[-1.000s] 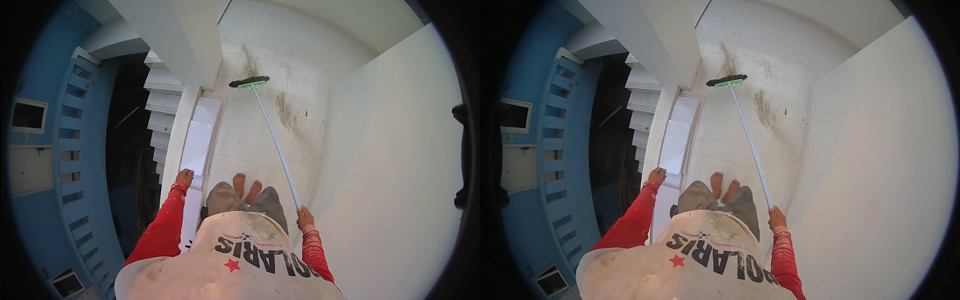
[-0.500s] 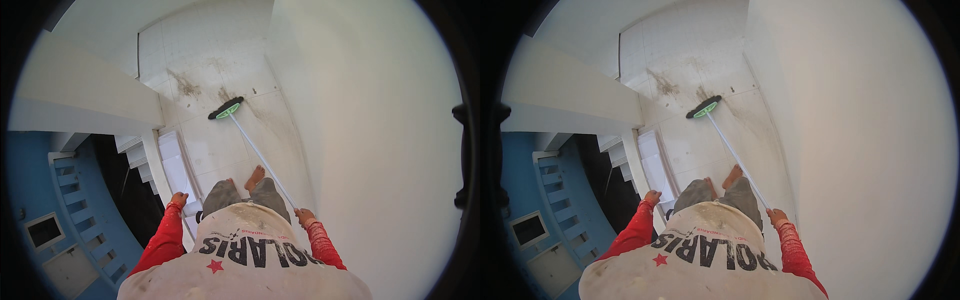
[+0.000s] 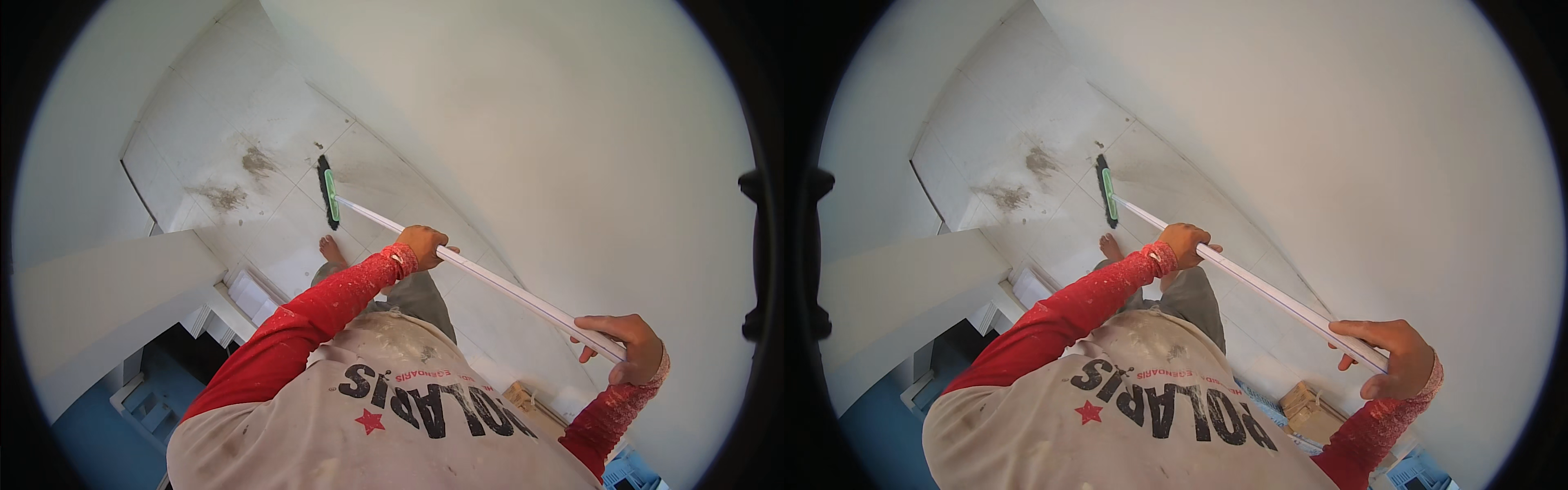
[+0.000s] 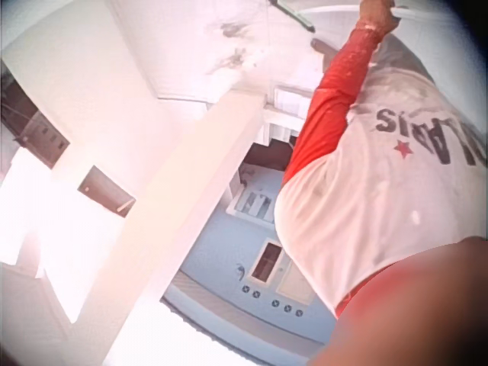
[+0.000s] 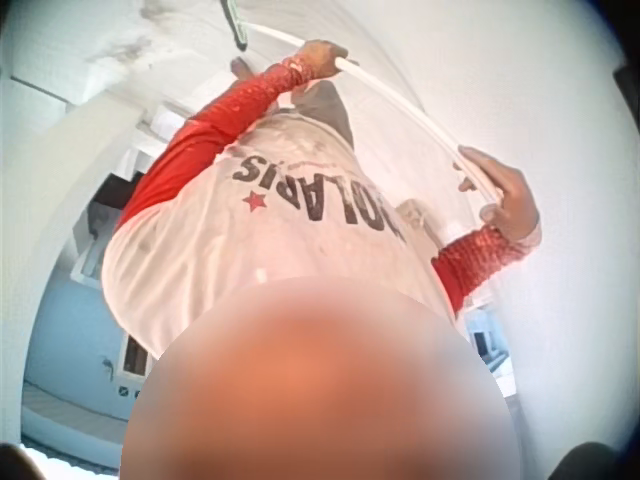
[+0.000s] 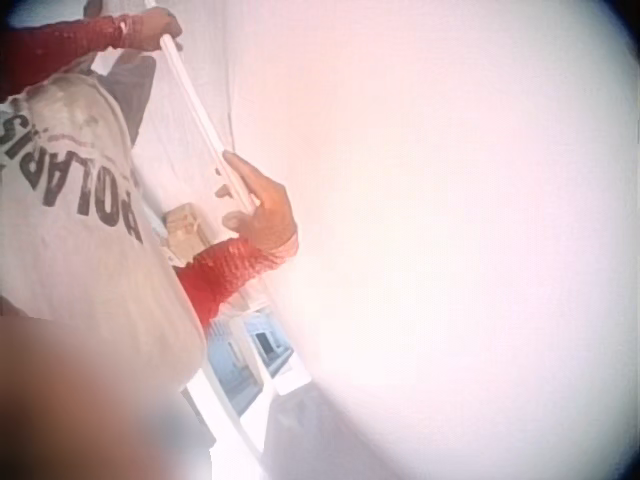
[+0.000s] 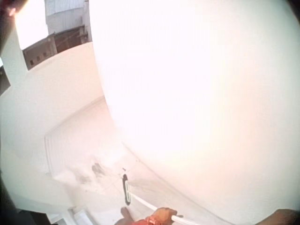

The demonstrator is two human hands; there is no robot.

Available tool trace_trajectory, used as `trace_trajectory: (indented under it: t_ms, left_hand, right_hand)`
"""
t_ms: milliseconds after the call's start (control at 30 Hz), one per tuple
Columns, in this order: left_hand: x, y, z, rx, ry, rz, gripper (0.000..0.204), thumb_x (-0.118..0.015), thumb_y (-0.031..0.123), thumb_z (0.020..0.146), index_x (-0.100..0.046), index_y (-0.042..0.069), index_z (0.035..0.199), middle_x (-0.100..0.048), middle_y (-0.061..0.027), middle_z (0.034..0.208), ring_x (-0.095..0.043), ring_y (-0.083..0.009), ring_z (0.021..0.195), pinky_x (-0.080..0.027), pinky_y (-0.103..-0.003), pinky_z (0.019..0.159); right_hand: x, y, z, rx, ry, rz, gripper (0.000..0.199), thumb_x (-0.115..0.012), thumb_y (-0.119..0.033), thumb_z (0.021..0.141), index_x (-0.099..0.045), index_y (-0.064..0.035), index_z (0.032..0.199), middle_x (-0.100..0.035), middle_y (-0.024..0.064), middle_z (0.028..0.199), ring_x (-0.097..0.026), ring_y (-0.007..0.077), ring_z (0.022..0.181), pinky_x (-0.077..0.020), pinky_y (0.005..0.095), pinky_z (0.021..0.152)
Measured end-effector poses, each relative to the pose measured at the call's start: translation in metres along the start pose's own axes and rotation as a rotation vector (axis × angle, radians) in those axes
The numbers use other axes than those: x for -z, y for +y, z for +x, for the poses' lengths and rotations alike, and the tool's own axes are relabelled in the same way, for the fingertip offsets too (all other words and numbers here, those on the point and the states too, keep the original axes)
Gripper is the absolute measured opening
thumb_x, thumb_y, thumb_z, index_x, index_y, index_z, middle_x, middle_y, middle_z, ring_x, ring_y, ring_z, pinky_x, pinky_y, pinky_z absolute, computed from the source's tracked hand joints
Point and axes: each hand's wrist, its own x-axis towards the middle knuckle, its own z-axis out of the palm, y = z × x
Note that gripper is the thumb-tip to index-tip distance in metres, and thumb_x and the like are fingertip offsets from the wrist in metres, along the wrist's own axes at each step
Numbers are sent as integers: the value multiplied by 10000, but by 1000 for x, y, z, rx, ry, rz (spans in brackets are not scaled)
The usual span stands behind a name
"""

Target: The person sweeps a tiled floor with a long-handled broom, moving from a stair landing into a hallway and around a wooden scaffold. The person continues sweeping along the walls and under the scaffold, gathering visible dust and debris.

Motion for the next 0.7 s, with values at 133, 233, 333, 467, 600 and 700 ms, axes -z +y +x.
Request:
trace_trajectory:
  t_ms: [133, 233, 333, 467, 600, 700]
  left_hand:
    - [-43, 51, 40, -175, -98, -337, 423, -630, 413, 909, -655, 43, 705, -650, -164, 713, -629, -384, 758, -496, -473, 709]
    - [-73, 46, 70, -298, -276, -463, 272, -676, 314, 861, -675, 45, 824, -670, -158, 840, -644, -380, 860, -506, -471, 772]
    - [-98, -1, 105, -352, -391, -457, 268, -675, 248, 808, -676, 66, 1006, -665, -148, 999, -643, -366, 983, -511, -462, 849]
    - [-88, -72, 116, -266, -491, -450, 238, -665, 252, 799, -693, 93, 973, -690, -127, 983, -647, -366, 976, -515, -466, 849]
    - [-2, -146, 112, -283, -267, -351, 214, -668, 249, 783, -704, 102, 935, -704, -107, 941, -658, -340, 946, -526, -450, 821]
    - [73, -217, 89, -190, -152, -285, 260, -684, 287, 777, -693, 87, 943, -703, -129, 900, -668, -333, 907, -536, -439, 810]
  right_hand:
    - [-26, -54, -14, 276, 242, 16, 902, -884, -703, 438, -692, -58, 1038, -587, 113, 922, -579, 142, 667, -478, 257, 620]
    - [-68, -71, 62, 530, 713, -310, 421, -873, -390, 630, -614, -83, 755, -520, 40, 778, -505, 170, 573, -473, 333, 582]
    - [-116, -50, 182, 425, 835, 96, 325, -762, -211, 771, -491, -67, 664, -532, 50, 619, -468, 168, 504, -454, 340, 516]
    - [-130, -48, 286, 447, 1022, 61, 334, -692, -210, 840, -432, -70, 686, -528, 58, 578, -444, 151, 463, -386, 304, 458]
    - [-121, -104, 327, 632, 1053, 168, 365, -660, -227, 905, -408, -90, 680, -479, 31, 536, -421, 134, 439, -317, 288, 435]
    - [-129, -143, 351, 722, 942, 249, 426, -650, -261, 933, -389, -99, 638, -449, 5, 522, -391, 124, 422, -301, 288, 430]
